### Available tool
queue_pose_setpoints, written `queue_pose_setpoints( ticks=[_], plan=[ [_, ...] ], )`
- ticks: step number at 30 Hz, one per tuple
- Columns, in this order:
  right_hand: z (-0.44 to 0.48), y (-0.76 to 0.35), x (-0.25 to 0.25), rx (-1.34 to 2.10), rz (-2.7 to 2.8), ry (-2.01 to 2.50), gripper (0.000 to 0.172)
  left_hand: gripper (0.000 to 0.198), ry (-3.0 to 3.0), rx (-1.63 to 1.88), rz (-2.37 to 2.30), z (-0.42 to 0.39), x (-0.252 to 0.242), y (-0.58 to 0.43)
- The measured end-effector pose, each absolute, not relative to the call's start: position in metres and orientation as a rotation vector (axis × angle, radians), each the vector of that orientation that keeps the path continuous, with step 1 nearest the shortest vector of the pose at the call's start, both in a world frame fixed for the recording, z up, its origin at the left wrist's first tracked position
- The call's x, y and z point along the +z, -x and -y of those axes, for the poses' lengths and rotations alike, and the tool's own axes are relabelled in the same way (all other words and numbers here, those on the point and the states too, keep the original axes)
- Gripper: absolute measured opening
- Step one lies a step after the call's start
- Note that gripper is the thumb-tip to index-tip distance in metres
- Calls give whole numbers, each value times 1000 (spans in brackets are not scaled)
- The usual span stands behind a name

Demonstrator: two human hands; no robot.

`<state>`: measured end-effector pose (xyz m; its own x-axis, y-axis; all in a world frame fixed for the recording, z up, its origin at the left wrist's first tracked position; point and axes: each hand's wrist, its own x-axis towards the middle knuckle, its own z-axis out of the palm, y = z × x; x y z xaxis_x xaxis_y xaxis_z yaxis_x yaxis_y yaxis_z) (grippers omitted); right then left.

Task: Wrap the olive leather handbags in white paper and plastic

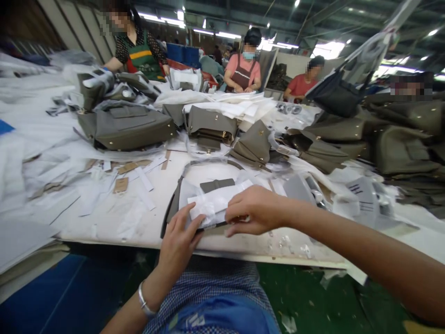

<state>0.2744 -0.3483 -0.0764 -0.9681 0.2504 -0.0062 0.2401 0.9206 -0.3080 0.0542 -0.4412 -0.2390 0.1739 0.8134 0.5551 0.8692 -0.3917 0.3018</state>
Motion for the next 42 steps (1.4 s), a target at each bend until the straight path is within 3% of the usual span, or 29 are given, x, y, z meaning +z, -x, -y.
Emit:
queue_pose_setpoints(
  ticks=[5,13,21,27,34,42],
  plan=[
    [306,-226,-98,354,3240,278,24,36,2336,-1044,1697,441,-239,-55],
    [280,-179,-111,222,3555,259,8,46,2331,-1064,1628,442,-250,-53],
    [274,-155,-113,265,3689,292,15,27,2370,-1259,1507,439,-255,-49],
    [276,-140,-109,137,3749,359,16,42,2402,-1191,1485,440,-250,-47],
    [269,-125,-112,43,3808,197,15,40,2353,-1150,1470,441,-250,-48],
    [252,-128,-116,56,3663,299,29,39,2346,-1130,1501,441,-253,-50]
  ],
)
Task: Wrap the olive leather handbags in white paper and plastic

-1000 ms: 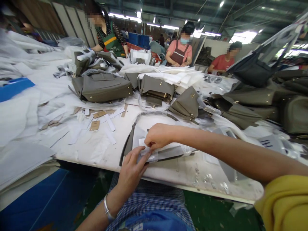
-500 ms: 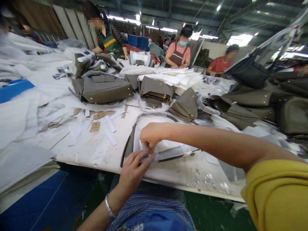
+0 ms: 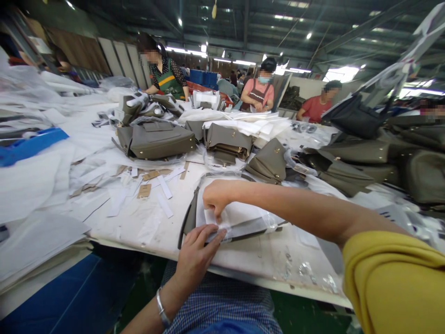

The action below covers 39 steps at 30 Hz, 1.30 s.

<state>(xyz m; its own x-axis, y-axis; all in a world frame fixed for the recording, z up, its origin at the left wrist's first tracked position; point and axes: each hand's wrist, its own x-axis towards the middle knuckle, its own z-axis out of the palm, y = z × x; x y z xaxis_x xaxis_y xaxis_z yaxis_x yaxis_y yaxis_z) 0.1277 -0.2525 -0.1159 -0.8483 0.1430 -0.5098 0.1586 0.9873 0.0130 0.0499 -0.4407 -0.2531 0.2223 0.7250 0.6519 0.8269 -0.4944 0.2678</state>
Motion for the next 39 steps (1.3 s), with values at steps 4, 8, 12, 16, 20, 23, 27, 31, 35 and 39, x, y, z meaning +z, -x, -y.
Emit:
queue_pose_setpoints(
  ticks=[4,8,12,16,20,23,27,31,35,39],
  plan=[
    [232,-128,-124,-161,-2582,-332,37,40,2353,-1117,1530,441,-253,-51],
    [211,-132,-137,-404,-2567,-445,45,41,2349,-1085,1564,442,-253,-52],
    [190,-138,-143,-578,-2635,-673,39,41,2323,-1061,1536,442,-254,-52],
    [190,-153,-142,-605,-2773,-851,30,37,2287,-1046,1420,440,-255,-53],
    [219,-179,-149,-766,-2805,-821,54,37,2248,-1055,1380,440,-256,-54],
    [237,-190,-160,-857,-2773,-815,80,38,2227,-1072,1409,440,-257,-56],
    [232,-186,-172,-1044,-2622,-951,85,37,2221,-1107,1421,441,-257,-59],
    [219,-178,-182,-1197,-2540,-1070,71,39,2232,-1100,1442,441,-256,-59],
    [217,-181,-193,-1194,-2606,-1123,51,40,2261,-1071,1408,446,-260,-58],
    [222,-180,-202,-1157,-2699,-1201,37,32,2312,-1055,1344,455,-269,-59]
  ],
)
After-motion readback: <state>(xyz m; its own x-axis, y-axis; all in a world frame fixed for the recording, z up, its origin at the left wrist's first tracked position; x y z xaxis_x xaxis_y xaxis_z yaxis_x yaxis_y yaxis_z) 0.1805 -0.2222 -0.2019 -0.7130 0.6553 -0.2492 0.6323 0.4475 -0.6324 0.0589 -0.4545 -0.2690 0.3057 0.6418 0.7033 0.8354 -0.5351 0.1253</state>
